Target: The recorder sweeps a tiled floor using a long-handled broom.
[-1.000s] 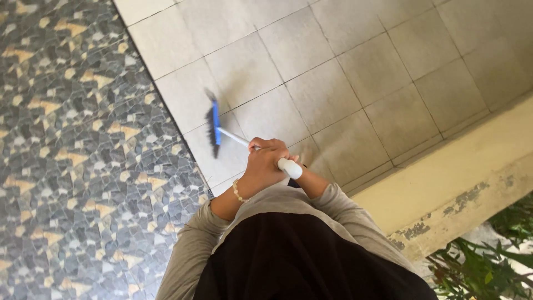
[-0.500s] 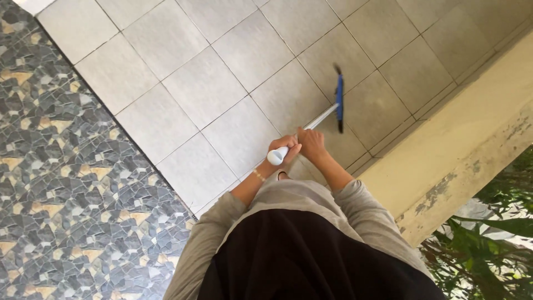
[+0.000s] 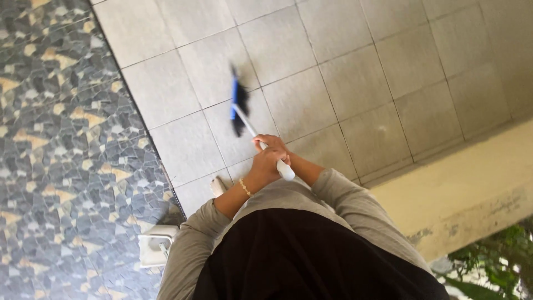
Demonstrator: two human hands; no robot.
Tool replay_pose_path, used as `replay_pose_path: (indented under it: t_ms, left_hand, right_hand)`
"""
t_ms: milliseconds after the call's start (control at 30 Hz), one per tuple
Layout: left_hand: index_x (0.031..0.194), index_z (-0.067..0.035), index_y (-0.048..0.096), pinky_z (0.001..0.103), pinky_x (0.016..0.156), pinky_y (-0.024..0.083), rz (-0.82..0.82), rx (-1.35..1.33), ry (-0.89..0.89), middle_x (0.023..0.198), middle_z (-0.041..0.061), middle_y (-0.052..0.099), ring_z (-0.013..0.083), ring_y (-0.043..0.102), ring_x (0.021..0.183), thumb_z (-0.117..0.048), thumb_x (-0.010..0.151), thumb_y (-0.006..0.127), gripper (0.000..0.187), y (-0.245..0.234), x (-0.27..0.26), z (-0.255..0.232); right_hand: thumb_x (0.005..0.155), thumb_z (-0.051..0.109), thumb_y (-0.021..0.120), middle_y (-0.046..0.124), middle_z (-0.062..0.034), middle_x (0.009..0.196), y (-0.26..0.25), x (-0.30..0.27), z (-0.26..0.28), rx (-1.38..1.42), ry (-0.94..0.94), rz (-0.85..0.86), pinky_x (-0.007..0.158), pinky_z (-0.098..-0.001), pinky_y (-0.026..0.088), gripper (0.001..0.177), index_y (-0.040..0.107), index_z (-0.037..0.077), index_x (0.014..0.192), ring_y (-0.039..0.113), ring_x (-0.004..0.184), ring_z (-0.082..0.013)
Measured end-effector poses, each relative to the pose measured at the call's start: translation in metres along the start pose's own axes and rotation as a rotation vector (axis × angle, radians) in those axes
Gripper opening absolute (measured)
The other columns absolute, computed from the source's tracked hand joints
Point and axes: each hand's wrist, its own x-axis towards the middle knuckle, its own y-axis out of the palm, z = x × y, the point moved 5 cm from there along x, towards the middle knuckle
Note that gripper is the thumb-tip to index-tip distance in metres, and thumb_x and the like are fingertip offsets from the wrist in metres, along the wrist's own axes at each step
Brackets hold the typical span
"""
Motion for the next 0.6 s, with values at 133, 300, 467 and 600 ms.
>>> replay_pose_path:
  t_ms: [133, 300, 467, 600]
  left_hand:
    - [0.077, -0.017, 0.070, 0.042, 0.077, 0.053, -0.137, 0.070, -0.036, 0.079, 0.004, 0.070, 0.0253, 0.070, 0.081, -0.026, 0.076, 0.080, 0.013, 0.002, 0.021, 0.040]
    - [0.072, -0.016, 0.074, 0.071, 0.083, 0.023, -0.306, 0.272, -0.061, 0.075, 0.001, 0.075, 0.0251, 0.071, 0.082, -0.026, 0.068, 0.085, 0.015, -0.048, 0.042, 0.007]
    - [0.076, -0.014, 0.072, 0.052, 0.080, 0.033, -0.315, 0.172, 0.111, 0.081, 0.003, 0.074, 0.0236, 0.069, 0.077, -0.026, 0.074, 0.082, 0.016, -0.073, 0.041, -0.065]
    - [0.076, -0.010, 0.062, 0.036, 0.068, 0.045, -0.202, -0.165, 0.350, 0.078, 0.004, 0.068, 0.0220, 0.063, 0.069, -0.028, 0.086, 0.082, 0.029, -0.094, 0.041, -0.145]
  right_hand:
    - [0.102, 0.025, 0.058, 0.065, -0.0066, 0.111, -0.017, 0.012, 0.065, 0.434, -0.128, 0.034, 0.093, -0.0362, 0.051, 0.028, 0.059, 0.006, 0.122, 0.062, 0.104, -0.0172]
    - [0.108, 0.024, 0.055, 0.055, -0.0016, 0.096, 0.044, 0.020, -0.135, 0.417, 0.069, 0.083, 0.073, -0.0289, 0.047, 0.025, 0.064, 0.004, 0.118, 0.050, 0.086, -0.0140]
    - [0.104, 0.024, 0.058, 0.053, 0.0007, 0.088, -0.037, 0.034, 0.044, 0.448, -0.029, 0.134, 0.068, -0.0277, 0.046, 0.018, 0.062, 0.007, 0.108, 0.049, 0.078, -0.0098]
    - [0.095, 0.028, 0.062, 0.066, -0.0015, 0.084, -0.115, -0.023, 0.094, 0.161, -0.066, -0.017, 0.065, -0.0328, 0.048, 0.017, 0.064, 0.013, 0.103, 0.061, 0.076, -0.0153]
